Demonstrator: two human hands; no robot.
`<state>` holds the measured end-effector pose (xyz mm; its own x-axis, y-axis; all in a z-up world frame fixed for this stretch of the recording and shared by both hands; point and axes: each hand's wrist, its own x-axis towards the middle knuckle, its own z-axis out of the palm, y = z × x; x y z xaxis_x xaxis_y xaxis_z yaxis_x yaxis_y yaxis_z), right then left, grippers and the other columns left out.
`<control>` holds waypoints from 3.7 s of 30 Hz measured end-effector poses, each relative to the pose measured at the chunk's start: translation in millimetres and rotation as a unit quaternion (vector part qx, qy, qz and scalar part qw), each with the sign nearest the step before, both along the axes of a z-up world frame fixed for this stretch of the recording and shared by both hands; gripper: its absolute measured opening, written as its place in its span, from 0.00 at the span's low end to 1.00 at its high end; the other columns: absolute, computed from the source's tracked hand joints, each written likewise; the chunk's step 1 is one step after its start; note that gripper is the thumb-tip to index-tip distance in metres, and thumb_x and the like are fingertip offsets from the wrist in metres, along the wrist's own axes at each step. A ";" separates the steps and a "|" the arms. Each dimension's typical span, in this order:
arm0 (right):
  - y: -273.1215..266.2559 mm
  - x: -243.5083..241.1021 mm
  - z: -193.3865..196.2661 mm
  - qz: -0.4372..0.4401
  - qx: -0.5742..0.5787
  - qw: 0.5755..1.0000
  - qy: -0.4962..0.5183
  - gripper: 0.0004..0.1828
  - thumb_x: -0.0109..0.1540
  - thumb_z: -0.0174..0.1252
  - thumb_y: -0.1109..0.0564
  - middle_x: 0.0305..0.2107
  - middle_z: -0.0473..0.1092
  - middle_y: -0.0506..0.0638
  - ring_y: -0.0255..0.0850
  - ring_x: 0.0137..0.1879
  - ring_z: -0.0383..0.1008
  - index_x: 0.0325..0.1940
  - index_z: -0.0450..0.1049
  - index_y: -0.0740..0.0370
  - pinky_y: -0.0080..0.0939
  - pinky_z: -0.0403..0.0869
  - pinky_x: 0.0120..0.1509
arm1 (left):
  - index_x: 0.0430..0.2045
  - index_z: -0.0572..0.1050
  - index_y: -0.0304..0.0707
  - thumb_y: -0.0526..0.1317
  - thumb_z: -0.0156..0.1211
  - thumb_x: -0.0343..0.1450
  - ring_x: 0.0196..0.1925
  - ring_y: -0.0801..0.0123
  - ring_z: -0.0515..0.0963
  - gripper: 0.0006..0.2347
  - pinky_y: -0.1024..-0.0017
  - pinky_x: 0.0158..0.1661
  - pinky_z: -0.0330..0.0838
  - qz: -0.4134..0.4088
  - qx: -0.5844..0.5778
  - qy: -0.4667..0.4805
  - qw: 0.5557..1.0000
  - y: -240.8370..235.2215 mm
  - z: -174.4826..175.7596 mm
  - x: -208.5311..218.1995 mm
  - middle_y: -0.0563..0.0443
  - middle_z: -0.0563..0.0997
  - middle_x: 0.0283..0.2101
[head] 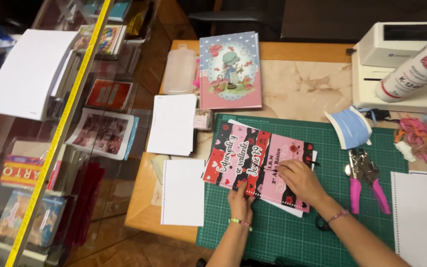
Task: The person assembles notebooks by cutting a black elastic band with scissors and attaching it to the spine of a notebook. They then handle a stack of lined paper and a blue-and-pink notebook, threading a light blue ribbon through the spine holes to secure the pages.
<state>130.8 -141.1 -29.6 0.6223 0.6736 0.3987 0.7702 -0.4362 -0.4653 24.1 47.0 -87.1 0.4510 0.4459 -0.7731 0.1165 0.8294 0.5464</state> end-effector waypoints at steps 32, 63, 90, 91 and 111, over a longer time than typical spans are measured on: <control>7.8 66.5 -2.8 -0.178 0.312 0.789 0.499 0.30 0.56 0.66 0.67 0.44 0.74 0.57 0.39 0.44 0.75 0.64 0.73 0.63 0.39 0.77 0.48 | 0.33 0.77 0.31 0.48 0.72 0.67 0.35 0.55 0.85 0.16 0.55 0.40 0.81 -0.124 0.010 -0.125 0.984 81.9 92.6 52.0 0.38 0.83 0.33; -135.7 49.6 -65.5 -0.502 0.296 0.735 0.346 0.25 0.65 0.56 0.63 0.29 0.70 0.41 0.29 0.26 0.62 0.65 0.74 0.45 0.35 0.58 0.21 | 0.49 0.75 0.28 0.38 0.62 0.67 0.49 0.50 0.80 0.17 0.54 0.50 0.75 -0.063 0.073 -0.136 0.986 192.6 118.2 35.6 0.39 0.81 0.48; 43.0 22.2 4.9 -0.175 0.444 0.586 0.654 0.26 0.72 0.45 0.44 0.52 0.74 0.60 0.52 0.50 0.78 0.72 0.66 0.52 0.56 0.77 0.53 | 0.43 0.77 0.27 0.37 0.77 0.62 0.32 0.52 0.85 0.20 0.52 0.36 0.81 -0.260 0.041 -0.095 0.960 139.5 93.9 70.7 0.33 0.84 0.34; 35.0 20.5 -36.5 -0.175 0.443 0.585 0.656 0.26 0.72 0.45 0.44 0.52 0.74 0.60 0.52 0.50 0.78 0.72 0.66 0.52 0.56 0.77 0.53 | 0.43 0.77 0.27 0.37 0.77 0.62 0.32 0.52 0.85 0.20 0.52 0.36 0.81 -0.259 0.041 -0.094 0.960 133.9 97.4 73.2 0.33 0.84 0.34; -8.9 -7.6 -50.4 -0.244 0.511 0.559 0.606 0.28 0.63 0.56 0.64 0.49 0.74 0.58 0.49 0.50 0.77 0.68 0.67 0.51 0.58 0.76 0.55 | 0.30 0.78 0.36 0.47 0.63 0.73 0.27 0.69 0.80 0.12 0.73 0.28 0.75 -0.365 0.179 -0.138 0.903 125.8 160.1 86.7 0.48 0.80 0.25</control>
<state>123.2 -150.0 -80.0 0.8630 0.1120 -0.4927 -0.4745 0.5145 -0.7142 110.8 172.9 73.0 0.8790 0.1504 -0.4525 0.3804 0.3510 0.8556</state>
